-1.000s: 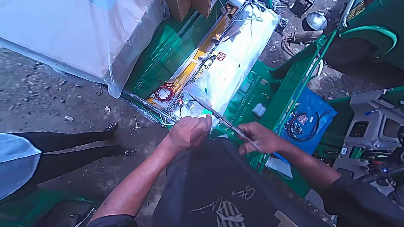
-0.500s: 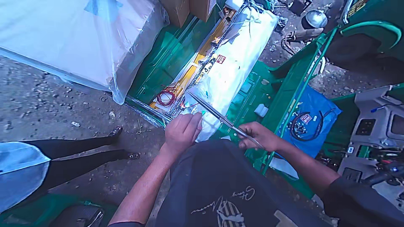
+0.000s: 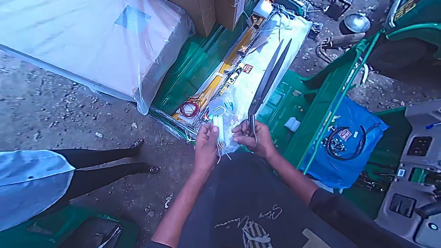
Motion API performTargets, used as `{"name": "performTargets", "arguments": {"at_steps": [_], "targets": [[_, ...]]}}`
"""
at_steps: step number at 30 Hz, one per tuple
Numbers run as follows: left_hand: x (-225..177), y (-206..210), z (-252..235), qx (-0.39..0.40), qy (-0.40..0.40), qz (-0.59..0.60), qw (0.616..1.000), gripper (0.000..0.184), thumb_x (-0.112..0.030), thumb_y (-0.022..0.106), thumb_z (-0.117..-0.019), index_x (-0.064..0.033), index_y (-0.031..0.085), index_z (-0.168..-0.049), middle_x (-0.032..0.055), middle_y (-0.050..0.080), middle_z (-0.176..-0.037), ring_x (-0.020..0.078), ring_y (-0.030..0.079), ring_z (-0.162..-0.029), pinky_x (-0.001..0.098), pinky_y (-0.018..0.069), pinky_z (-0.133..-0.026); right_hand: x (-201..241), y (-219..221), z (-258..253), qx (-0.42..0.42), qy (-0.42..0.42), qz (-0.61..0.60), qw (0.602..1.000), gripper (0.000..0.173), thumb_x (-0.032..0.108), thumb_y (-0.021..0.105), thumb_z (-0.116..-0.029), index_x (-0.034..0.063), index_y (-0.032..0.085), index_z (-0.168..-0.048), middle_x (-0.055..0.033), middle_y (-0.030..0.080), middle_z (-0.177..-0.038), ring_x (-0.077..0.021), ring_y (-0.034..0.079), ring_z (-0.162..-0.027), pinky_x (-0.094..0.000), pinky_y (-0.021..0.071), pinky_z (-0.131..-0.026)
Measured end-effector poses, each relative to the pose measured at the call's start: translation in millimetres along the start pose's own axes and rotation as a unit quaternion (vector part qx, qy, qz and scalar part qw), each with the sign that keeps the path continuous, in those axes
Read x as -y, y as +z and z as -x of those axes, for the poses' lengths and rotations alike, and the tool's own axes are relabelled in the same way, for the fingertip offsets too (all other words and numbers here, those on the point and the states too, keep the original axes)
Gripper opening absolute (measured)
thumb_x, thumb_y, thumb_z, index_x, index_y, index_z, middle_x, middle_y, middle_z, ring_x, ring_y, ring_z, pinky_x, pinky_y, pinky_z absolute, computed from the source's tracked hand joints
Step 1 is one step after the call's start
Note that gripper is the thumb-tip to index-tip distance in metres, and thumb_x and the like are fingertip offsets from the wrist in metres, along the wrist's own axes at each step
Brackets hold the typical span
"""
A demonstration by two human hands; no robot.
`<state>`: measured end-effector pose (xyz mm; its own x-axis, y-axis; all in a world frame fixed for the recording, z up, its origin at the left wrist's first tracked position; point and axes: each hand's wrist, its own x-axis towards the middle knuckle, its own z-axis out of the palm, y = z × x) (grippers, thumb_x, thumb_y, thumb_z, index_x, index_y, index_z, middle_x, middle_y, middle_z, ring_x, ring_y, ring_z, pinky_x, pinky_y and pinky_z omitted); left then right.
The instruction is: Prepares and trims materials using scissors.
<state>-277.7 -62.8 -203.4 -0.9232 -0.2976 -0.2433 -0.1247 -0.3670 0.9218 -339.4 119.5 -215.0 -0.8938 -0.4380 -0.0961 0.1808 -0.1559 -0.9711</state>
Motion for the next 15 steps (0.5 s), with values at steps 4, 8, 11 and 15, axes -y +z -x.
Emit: {"name": "performTargets", "arguments": {"at_steps": [4,8,11,15], "targets": [[4.0,5.3,-0.3,-0.002,-0.013,-0.012,1.000,0.014,-0.018,0.049,-0.1087,-0.0062,0.053,-0.116,0.0089,0.062,-0.086,0.0144,0.059,-0.061,0.0274,0.0534,-0.055,7.8,6.7,-4.8,-0.003,0.023,-0.020,1.000,0.026,0.001,0.083,-0.0825,-0.0012,0.060,-0.094,-0.0163,0.070,-0.080,-0.0197,0.066,-0.059,-0.0308,0.0574,-0.054],[1.4,-0.8,-6.2,-0.104,-0.012,-0.011,0.994,0.007,-0.014,0.061,-0.1032,-0.0071,0.061,-0.104,0.0049,0.062,-0.080,0.0082,0.050,-0.055,0.0206,0.0395,-0.047,29.3,-20.3,20.7,0.041,0.033,0.019,0.998,0.029,0.025,0.084,-0.0865,0.0057,0.063,-0.084,-0.0027,0.059,-0.063,-0.0098,0.055,-0.046,-0.0242,0.0509,-0.043],[-0.3,-16.8,-17.2,-0.154,0.014,-0.031,0.987,0.007,-0.015,0.068,-0.0991,-0.0084,0.067,-0.101,0.0029,0.066,-0.084,0.0081,0.054,-0.060,0.0212,0.0431,-0.049,41.6,-43.4,55.0,0.159,0.057,0.028,0.985,0.052,0.062,0.072,-0.0886,0.0111,0.061,-0.087,0.0027,0.056,-0.065,-0.0061,0.053,-0.049,-0.0218,0.0451,-0.043],[-11.1,-28.6,-32.1,-0.163,0.047,-0.044,0.985,0.006,-0.018,0.070,-0.0986,-0.0135,0.067,-0.098,-0.0012,0.064,-0.081,0.0044,0.048,-0.053,0.0177,0.0368,-0.044,54.1,-60.5,93.8,0.219,0.117,0.150,0.957,0.067,0.079,0.069,-0.0789,0.0129,0.062,-0.085,0.0060,0.050,-0.064,-0.0029,0.045,-0.051,-0.0205,0.0352,-0.045]]}}
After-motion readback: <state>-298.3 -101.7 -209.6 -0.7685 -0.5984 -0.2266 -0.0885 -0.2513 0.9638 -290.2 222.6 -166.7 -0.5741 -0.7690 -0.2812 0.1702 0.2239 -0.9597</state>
